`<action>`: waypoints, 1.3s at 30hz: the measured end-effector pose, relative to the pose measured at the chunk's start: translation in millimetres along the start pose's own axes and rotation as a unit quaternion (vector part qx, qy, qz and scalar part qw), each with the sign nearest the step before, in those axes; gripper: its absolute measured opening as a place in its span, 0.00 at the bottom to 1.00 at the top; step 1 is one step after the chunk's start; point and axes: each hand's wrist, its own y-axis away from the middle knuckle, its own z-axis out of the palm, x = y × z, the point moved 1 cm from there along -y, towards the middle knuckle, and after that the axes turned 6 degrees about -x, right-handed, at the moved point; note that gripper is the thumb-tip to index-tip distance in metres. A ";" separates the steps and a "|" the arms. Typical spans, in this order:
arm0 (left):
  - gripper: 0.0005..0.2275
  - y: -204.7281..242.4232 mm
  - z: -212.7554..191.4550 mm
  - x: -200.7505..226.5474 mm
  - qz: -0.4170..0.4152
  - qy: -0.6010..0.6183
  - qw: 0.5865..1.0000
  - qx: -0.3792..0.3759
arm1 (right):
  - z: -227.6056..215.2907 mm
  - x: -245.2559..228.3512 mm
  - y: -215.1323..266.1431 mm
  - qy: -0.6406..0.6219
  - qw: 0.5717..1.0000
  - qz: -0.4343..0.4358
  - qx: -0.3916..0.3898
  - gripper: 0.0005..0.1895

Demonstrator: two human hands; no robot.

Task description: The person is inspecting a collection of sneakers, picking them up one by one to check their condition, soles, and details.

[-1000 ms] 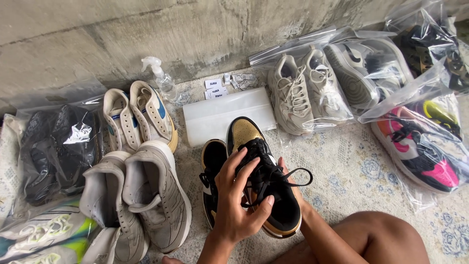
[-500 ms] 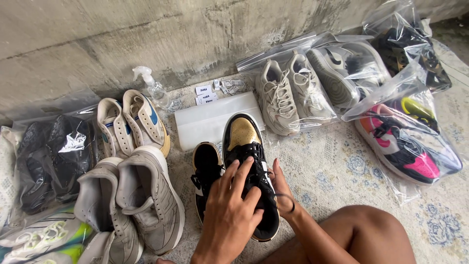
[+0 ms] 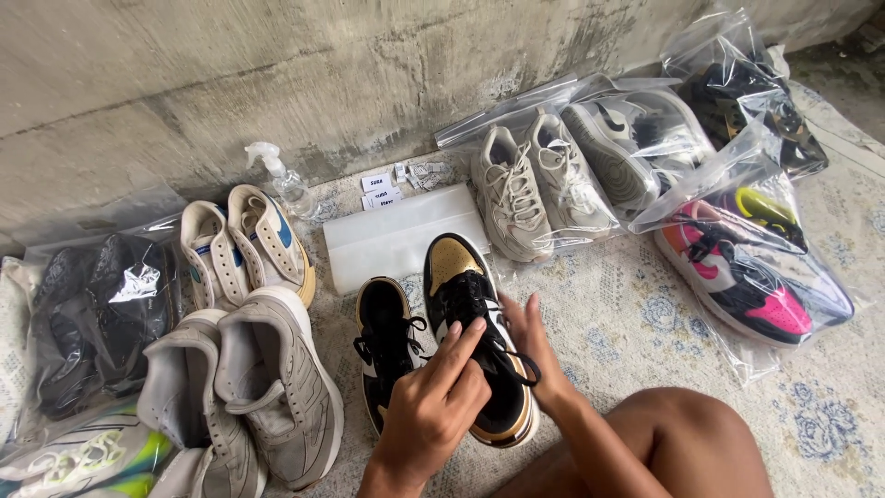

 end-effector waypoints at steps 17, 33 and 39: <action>0.05 11.3 35.9 -12.8 -0.125 -0.012 0.990 -0.056 | 7.8 -62.2 51.3 0.498 0.856 -0.135 0.032 0.13; 0.05 3.4 31.4 -5.4 -0.134 -0.015 0.989 -0.067 | 6.7 -34.6 35.4 0.548 0.817 -0.170 0.058 0.04; 0.27 21.3 40.7 -25.3 -0.328 0.002 0.903 -0.276 | 13.0 -22.1 34.8 0.528 0.835 -0.149 0.037 0.07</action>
